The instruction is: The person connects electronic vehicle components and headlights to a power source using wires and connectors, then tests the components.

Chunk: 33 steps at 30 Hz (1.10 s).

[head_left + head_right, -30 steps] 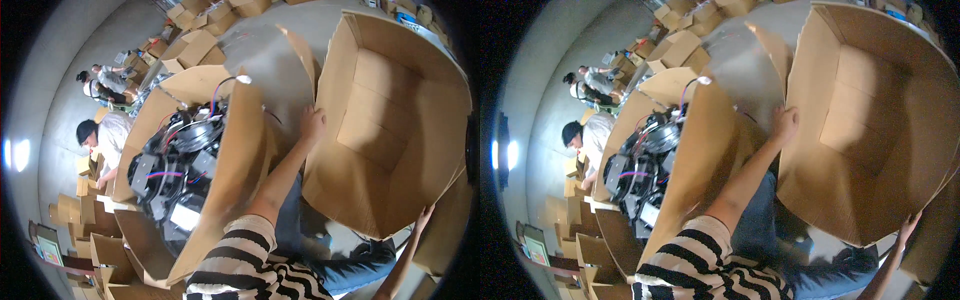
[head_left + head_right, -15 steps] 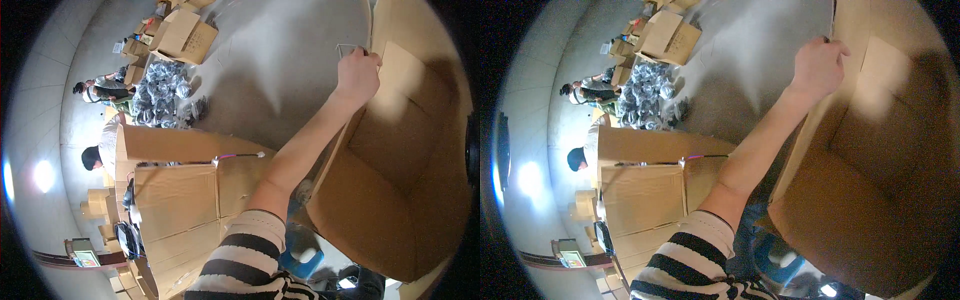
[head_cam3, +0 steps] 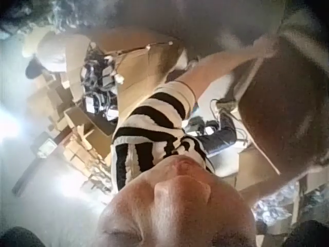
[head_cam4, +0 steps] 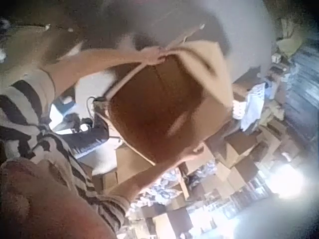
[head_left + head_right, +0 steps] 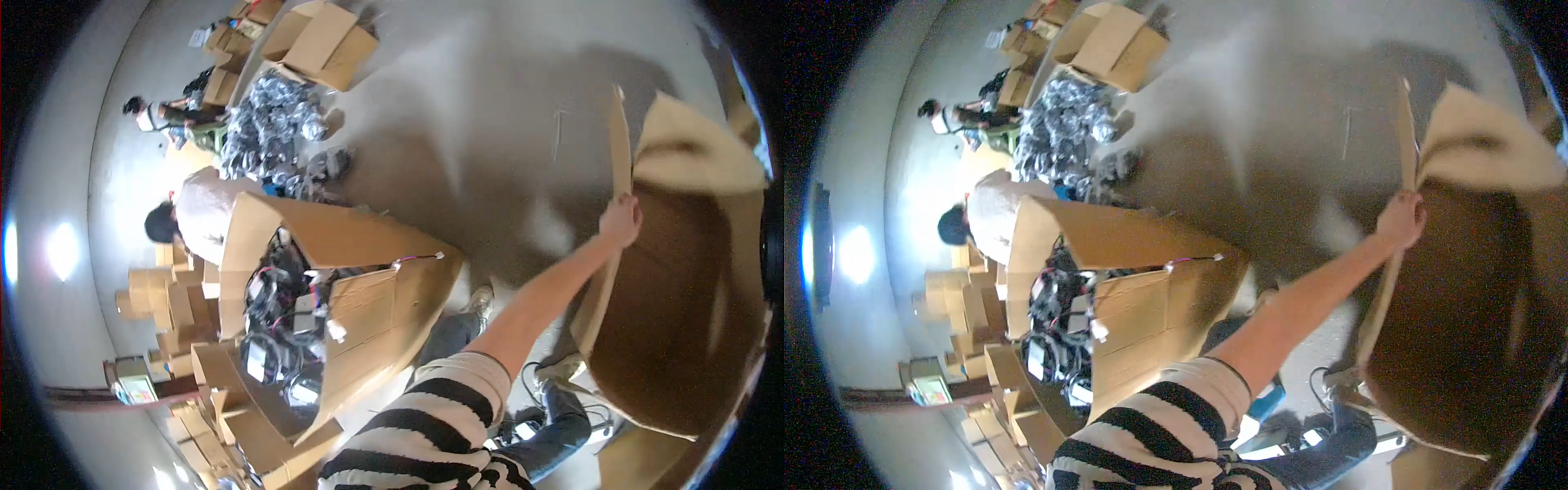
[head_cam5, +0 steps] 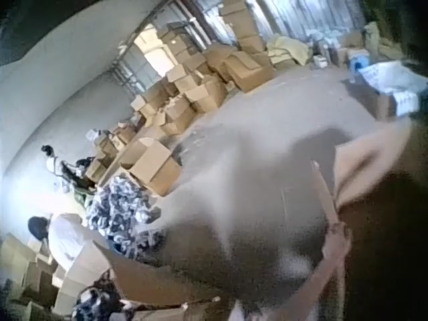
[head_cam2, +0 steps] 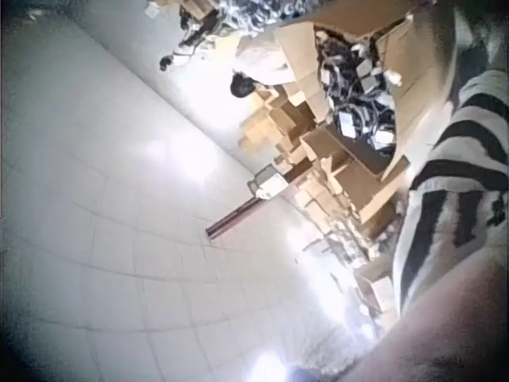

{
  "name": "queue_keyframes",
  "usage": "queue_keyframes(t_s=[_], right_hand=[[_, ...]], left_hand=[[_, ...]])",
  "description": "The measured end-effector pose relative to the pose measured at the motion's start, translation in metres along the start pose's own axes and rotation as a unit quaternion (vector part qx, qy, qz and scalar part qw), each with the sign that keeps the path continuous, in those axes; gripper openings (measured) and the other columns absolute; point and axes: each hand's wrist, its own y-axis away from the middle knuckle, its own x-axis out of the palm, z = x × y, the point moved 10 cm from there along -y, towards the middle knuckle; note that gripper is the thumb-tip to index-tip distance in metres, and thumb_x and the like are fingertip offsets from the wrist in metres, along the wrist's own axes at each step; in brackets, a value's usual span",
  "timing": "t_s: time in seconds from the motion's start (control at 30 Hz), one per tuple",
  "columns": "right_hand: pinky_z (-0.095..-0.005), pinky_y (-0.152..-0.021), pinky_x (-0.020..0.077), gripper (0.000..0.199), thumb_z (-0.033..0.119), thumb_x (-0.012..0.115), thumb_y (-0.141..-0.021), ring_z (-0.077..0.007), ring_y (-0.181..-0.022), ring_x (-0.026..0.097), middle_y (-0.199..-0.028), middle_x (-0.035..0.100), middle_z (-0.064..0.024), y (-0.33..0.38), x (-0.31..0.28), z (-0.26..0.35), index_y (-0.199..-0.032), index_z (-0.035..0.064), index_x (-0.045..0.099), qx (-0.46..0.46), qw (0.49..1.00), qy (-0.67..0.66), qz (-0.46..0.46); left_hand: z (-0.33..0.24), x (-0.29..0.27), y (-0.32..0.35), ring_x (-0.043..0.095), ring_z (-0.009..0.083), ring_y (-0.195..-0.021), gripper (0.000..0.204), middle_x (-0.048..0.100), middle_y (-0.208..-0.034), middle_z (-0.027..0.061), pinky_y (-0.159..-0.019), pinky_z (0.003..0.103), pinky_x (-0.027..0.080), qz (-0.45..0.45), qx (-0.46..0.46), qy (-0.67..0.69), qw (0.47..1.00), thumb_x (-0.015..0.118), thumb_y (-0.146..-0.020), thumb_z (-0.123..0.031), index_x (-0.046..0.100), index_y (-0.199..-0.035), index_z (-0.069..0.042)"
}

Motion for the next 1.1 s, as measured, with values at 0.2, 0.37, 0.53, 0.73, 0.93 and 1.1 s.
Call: queue_keyframes(t_s=[0.2,0.37,0.53,0.73,0.93,1.1], right_hand=[[-0.0336,-0.068,0.0423,0.014,0.011,0.054,-0.072,-0.0230,-0.078,0.051,-0.084,0.050,-0.0092,0.188,0.159,0.431,-0.085,0.0052,0.052,-0.394,0.824,-0.122,0.388],[-0.0381,-0.064,0.0413,0.016,0.018,0.054,-0.072,-0.0294,-0.076,0.050,-0.081,0.049,-0.0122,0.250,0.123,0.619,-0.079,0.0043,0.051,-0.401,0.700,-0.265,0.528],[-0.0384,-0.066,0.0376,0.014,0.011,0.053,-0.072,-0.0311,-0.076,0.047,-0.076,0.045,-0.0144,0.293,0.084,0.725,-0.078,0.0004,0.046,-0.429,0.618,-0.293,0.591],[-0.0385,-0.068,0.0372,0.018,0.014,0.054,-0.070,-0.0308,-0.075,0.046,-0.079,0.047,-0.0153,0.325,0.113,0.823,-0.076,-0.0012,0.046,-0.554,0.622,-0.262,0.487],[-0.0380,-0.064,0.0389,0.014,0.011,0.053,-0.070,-0.0317,-0.070,0.048,-0.071,0.048,-0.0155,0.365,0.137,0.836,-0.070,-0.0006,0.047,-0.492,0.575,-0.258,0.601],[-0.0394,-0.062,0.0407,0.010,0.008,0.052,-0.072,-0.0349,-0.072,0.051,-0.073,0.050,-0.0183,0.392,0.126,0.833,-0.077,0.0001,0.049,-0.407,0.433,-0.295,0.748]], left_hand=[[0.011,-0.018,0.095,0.052,0.0257,-0.081,0.021,0.056,-0.088,0.0124,-0.064,0.040,0.036,0.413,0.089,-0.296,0.857,0.044,-0.076,-0.020,0.058,-0.083,-0.005],[0.099,-0.198,0.096,0.055,0.0266,-0.077,0.022,0.061,-0.082,0.0063,-0.063,0.044,0.036,0.406,0.032,-0.576,0.709,0.050,-0.073,-0.018,0.062,-0.089,-0.011],[0.130,-0.391,0.049,0.056,0.0267,-0.069,0.020,0.060,-0.078,0.0063,-0.057,0.043,0.035,0.349,-0.068,-0.605,0.712,0.049,-0.072,-0.014,0.063,-0.086,-0.010],[0.156,-0.539,0.046,0.056,0.0236,-0.068,0.019,0.060,-0.079,0.0047,-0.054,0.039,0.034,0.300,-0.135,-0.643,0.691,0.049,-0.073,-0.013,0.063,-0.086,-0.011],[0.192,-0.571,0.087,0.057,0.0215,-0.068,0.019,0.060,-0.080,0.0024,-0.052,0.036,0.037,0.305,-0.207,-0.551,0.749,0.052,-0.073,-0.016,0.063,-0.088,-0.012],[0.222,-0.558,0.124,0.058,0.0228,-0.071,0.019,0.061,-0.081,0.0012,-0.052,0.037,0.037,0.329,-0.215,-0.507,0.767,0.054,-0.071,-0.016,0.063,-0.088,-0.012]])
